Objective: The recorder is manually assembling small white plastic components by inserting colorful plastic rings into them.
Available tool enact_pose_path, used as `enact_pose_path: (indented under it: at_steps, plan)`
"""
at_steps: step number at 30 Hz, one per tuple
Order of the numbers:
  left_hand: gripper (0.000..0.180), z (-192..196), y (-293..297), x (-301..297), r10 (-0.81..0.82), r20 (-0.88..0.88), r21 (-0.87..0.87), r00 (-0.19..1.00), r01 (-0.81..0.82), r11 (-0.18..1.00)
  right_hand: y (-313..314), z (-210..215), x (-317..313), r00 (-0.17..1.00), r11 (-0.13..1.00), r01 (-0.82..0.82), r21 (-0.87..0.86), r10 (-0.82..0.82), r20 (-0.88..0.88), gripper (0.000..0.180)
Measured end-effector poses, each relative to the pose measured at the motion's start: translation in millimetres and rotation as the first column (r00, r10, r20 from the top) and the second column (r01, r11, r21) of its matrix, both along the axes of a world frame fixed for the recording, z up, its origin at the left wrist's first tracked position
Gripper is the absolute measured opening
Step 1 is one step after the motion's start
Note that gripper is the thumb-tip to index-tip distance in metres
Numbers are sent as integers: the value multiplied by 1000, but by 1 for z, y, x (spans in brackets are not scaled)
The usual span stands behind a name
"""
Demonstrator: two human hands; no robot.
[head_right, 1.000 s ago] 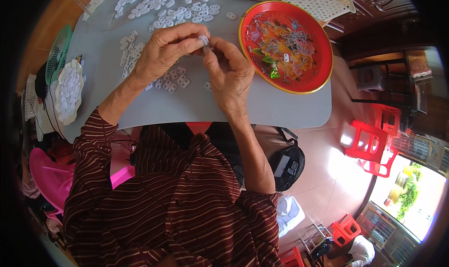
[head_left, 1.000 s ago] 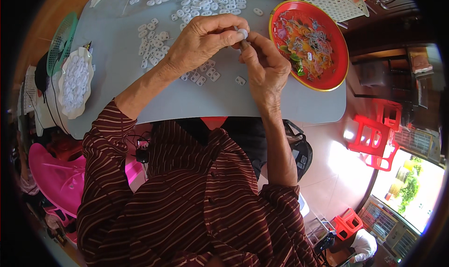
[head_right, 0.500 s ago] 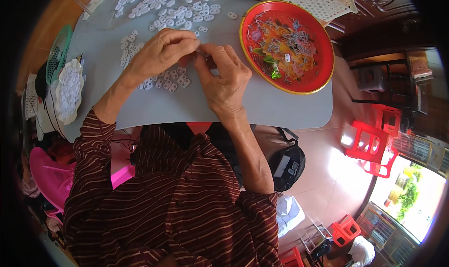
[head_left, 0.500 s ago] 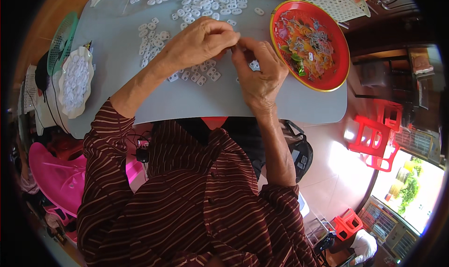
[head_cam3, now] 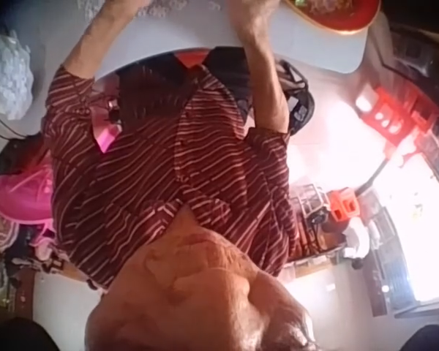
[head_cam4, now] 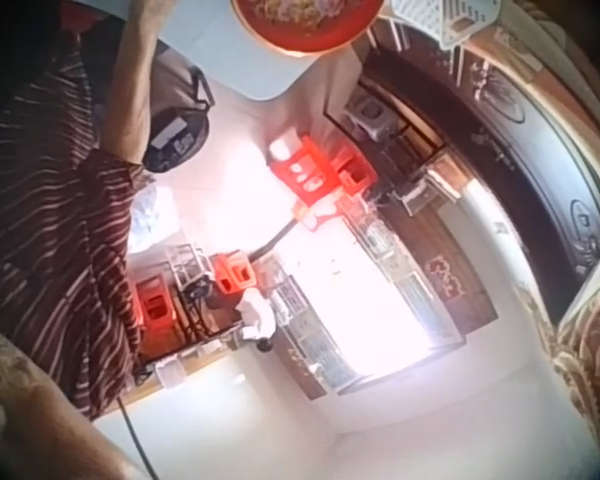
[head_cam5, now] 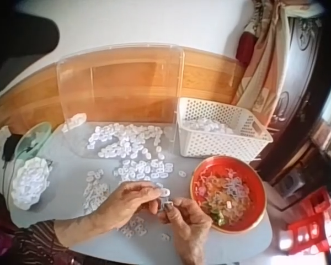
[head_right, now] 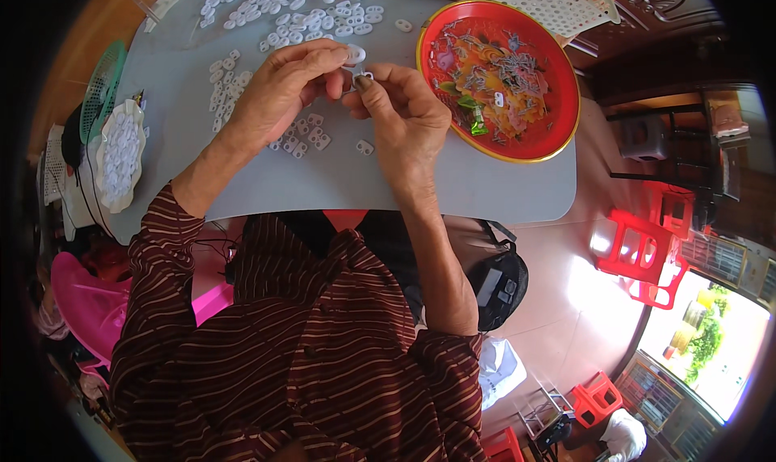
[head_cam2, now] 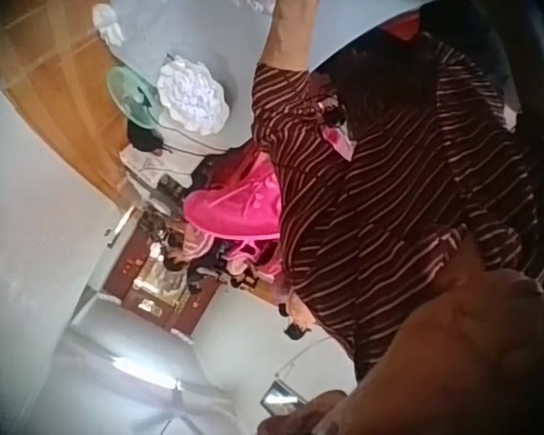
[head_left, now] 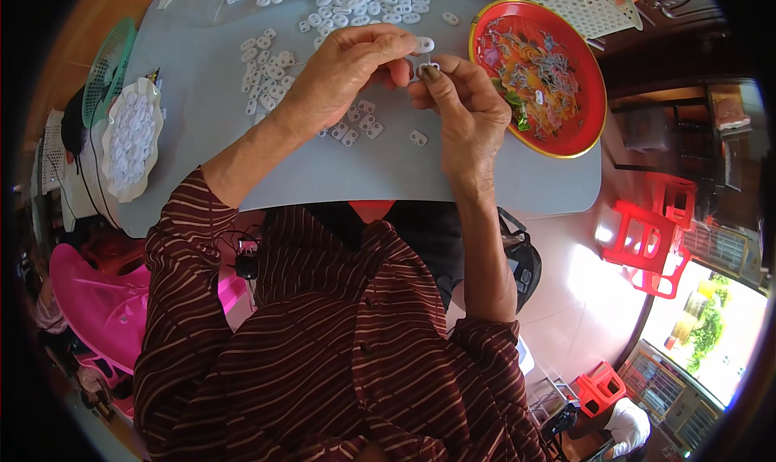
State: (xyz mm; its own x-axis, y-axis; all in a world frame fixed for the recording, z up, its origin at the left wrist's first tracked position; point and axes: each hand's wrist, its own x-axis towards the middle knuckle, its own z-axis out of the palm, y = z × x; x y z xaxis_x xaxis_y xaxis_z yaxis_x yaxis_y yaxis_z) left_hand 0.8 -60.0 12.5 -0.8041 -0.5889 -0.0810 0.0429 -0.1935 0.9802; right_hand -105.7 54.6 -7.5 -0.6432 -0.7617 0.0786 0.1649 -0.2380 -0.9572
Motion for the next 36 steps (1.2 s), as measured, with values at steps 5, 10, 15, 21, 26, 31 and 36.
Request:
enact_pose_path:
  at_steps: [5,10,15,21,26,31,36]
  plan:
    - [21,-1,4,-3,4,-22,3,1000,-4,1000,1,-2,-2,999,1000,3,10,-3,-32,14]
    - [20,-6,2,-4,17,-25,-85,1000,-19,996,0,0,-1,999,999,1,36,0,-35,13]
    - [20,-3,2,-4,32,22,-123,999,-29,992,1,-1,-1,999,998,-18,58,21,-47,13]
    - [22,-14,0,-6,2,-39,-182,999,-10,983,1,1,-1,999,998,-2,64,5,-52,11]
    - [23,-9,-2,-6,23,30,-378,999,-10,926,1,0,-2,999,998,-6,60,9,-49,11]
    - [24,-3,-9,-2,-18,146,-497,989,90,863,1,-4,-2,996,999,-17,42,21,-85,18]
    - [24,1,-13,0,-117,203,-530,972,209,822,2,-3,0,993,999,-30,14,31,-115,25]
